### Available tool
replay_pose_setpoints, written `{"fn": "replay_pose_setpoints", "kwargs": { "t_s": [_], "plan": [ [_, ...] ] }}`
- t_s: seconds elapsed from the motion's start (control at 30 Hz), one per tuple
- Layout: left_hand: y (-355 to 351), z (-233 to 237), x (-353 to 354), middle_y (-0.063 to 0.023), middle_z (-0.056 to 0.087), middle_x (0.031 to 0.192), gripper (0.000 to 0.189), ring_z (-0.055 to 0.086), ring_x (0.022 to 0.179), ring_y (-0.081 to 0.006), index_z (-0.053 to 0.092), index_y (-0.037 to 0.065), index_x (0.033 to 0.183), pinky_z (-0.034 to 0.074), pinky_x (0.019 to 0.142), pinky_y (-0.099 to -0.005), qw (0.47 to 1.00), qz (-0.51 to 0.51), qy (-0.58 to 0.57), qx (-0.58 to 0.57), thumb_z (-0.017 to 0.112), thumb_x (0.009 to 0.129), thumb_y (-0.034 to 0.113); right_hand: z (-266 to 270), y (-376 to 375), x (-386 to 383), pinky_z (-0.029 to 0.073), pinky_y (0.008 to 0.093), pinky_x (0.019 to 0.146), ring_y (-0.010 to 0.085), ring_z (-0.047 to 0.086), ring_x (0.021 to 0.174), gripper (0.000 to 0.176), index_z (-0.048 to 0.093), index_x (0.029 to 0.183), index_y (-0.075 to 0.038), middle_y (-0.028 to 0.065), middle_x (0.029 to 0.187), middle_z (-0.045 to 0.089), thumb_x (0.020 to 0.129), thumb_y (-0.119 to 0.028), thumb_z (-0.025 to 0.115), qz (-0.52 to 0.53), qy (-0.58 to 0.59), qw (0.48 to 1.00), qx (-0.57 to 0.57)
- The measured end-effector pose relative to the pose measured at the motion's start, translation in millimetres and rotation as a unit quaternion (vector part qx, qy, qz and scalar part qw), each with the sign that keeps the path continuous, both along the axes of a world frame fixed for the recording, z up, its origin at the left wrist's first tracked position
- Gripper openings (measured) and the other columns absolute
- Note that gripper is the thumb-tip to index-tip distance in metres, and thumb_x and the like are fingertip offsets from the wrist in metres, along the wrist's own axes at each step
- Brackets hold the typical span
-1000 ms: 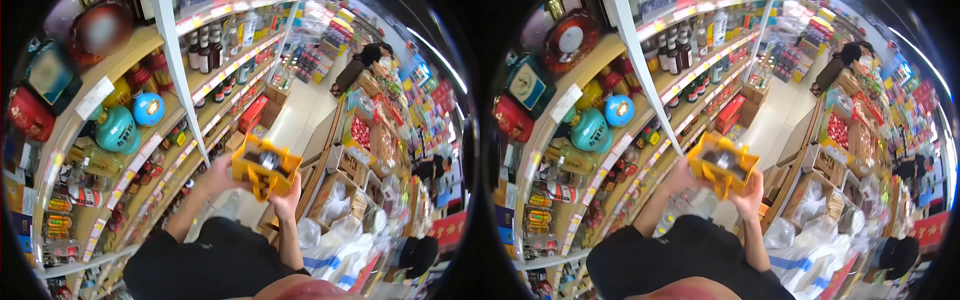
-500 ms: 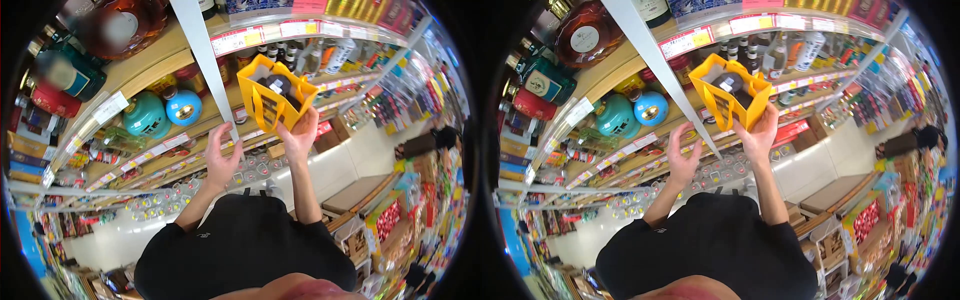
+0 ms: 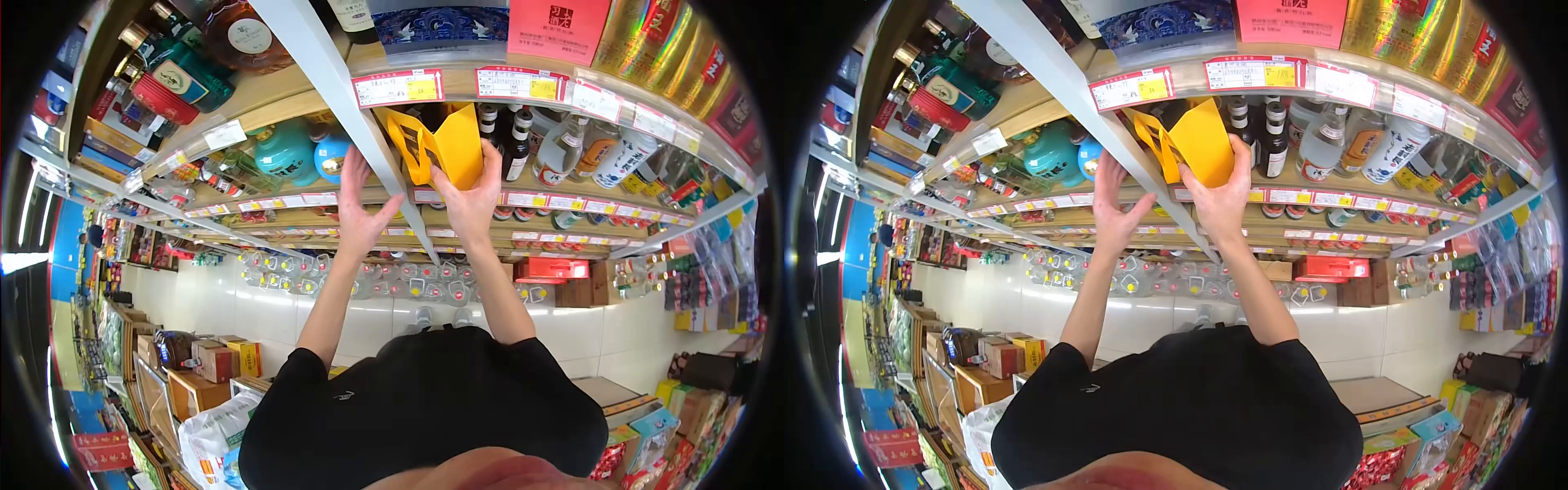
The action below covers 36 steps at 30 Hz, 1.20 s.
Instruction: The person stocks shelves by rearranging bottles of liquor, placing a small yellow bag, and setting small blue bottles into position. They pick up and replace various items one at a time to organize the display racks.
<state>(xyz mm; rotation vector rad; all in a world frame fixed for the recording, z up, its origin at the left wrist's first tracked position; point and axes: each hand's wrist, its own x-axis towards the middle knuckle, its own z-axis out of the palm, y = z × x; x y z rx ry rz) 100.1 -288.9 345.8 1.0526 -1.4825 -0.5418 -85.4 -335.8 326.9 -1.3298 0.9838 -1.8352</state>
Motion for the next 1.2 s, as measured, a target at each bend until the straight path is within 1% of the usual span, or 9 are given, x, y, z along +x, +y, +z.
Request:
{"fn": "replay_pose_setpoints", "kwargs": {
  "t_s": [0.17,0.2,0.47,0.57,0.77,0.97,1.0,1.1,1.2],
  "plan": [
    [-12.8,2.1,-12.4,-0.0170,0.052,0.155,0.107,0.052,0.144,-0.0293,0.028,-0.001,0.164,0.041,0.122,-0.0449,0.996,-0.023,-0.024,0.079,0.091,0.078,0.003,2.2,-13.3,1.5,0.051,0.0395,0.104,0.0244,0.062,0.118,0.074,0.050,0.141,0.002,0.0141,0.129,0.060,0.079,-0.008,0.090,0.090,-0.069,0.993,-0.009],
    [-16.3,-2.6,-13.9,-0.0151,0.056,0.151,0.100,0.055,0.140,-0.0274,0.034,0.001,0.160,0.044,0.119,-0.0436,0.997,-0.026,0.007,0.078,0.092,0.077,0.003,1.7,-14.2,2.3,0.051,0.0399,0.103,0.0252,0.063,0.118,0.073,0.051,0.140,0.002,0.0143,0.128,0.061,0.079,-0.007,0.090,0.093,-0.055,0.994,-0.011],
    [-28.2,-13.3,-9.8,-0.0119,0.058,0.147,0.091,0.058,0.136,-0.0242,0.040,0.002,0.156,0.047,0.117,-0.0409,0.984,-0.064,0.141,0.084,0.088,0.079,-0.004,-0.6,-19.0,8.7,0.049,0.0468,0.107,0.0379,0.062,0.124,0.070,0.056,0.139,0.001,0.0197,0.131,0.064,0.078,-0.010,0.089,0.044,0.035,0.997,-0.048],
    [-33.3,-13.8,-5.4,-0.0114,0.058,0.145,0.093,0.058,0.135,-0.0233,0.039,0.002,0.155,0.047,0.117,-0.0398,0.978,-0.063,0.178,0.084,0.089,0.077,-0.004,-2.1,-24.5,10.6,0.050,0.0391,0.110,0.0260,0.062,0.125,0.070,0.052,0.145,0.001,0.0159,0.135,0.062,0.084,-0.002,0.086,0.047,0.069,0.993,-0.079],
    [-31.1,-2.3,-4.0,-0.0125,0.053,0.151,0.095,0.054,0.141,-0.0240,0.036,0.001,0.158,0.045,0.120,-0.0405,0.979,-0.048,0.191,0.059,0.086,0.078,-0.007,1.1,-46.8,12.9,0.049,0.0451,0.111,0.0381,0.064,0.127,0.076,0.051,0.147,0.002,0.0229,0.137,0.064,0.082,-0.014,0.088,0.071,0.143,0.983,-0.088],
    [-25.5,-20.5,-7.4,-0.0158,0.050,0.155,0.087,0.050,0.144,-0.0271,0.028,0.000,0.165,0.044,0.120,-0.0425,0.976,-0.036,0.208,0.060,0.076,0.094,0.012,0.6,-60.8,-1.8,0.048,0.0422,0.113,0.0367,0.063,0.131,0.076,0.049,0.149,0.002,0.0248,0.140,0.063,0.084,-0.012,0.086,0.156,0.163,0.974,-0.033],
    [-21.8,-20.3,-12.0,-0.0172,0.048,0.158,0.083,0.050,0.144,-0.0278,0.027,-0.002,0.166,0.043,0.120,-0.0415,0.988,-0.039,0.142,0.034,0.071,0.100,0.023,-1.7,-60.9,-4.2,0.048,0.0419,0.113,0.0360,0.063,0.131,0.076,0.049,0.149,0.002,0.0249,0.140,0.063,0.084,-0.011,0.086,0.161,0.155,0.974,-0.027],
    [-18.2,-23.2,-15.5,-0.0180,0.046,0.160,0.083,0.049,0.145,-0.0276,0.027,-0.004,0.166,0.042,0.119,-0.0396,0.990,-0.041,0.138,0.012,0.068,0.101,0.029,-8.4,-60.1,-7.0,0.045,0.0410,0.116,0.0329,0.061,0.135,0.076,0.042,0.155,0.005,0.0253,0.143,0.062,0.091,-0.009,0.079,0.145,0.167,0.975,-0.022],
    [-8.2,-13.4,-20.3,-0.0136,0.054,0.152,0.081,0.054,0.136,-0.0220,0.034,-0.007,0.163,0.043,0.114,-0.0349,0.992,-0.032,0.121,0.026,0.064,0.103,0.039,-20.5,-58.6,0.3,0.043,0.0409,0.117,0.0329,0.059,0.137,0.075,0.033,0.160,0.008,0.0259,0.146,0.060,0.097,-0.006,0.070,0.122,0.158,0.979,-0.044]
  ]
}}
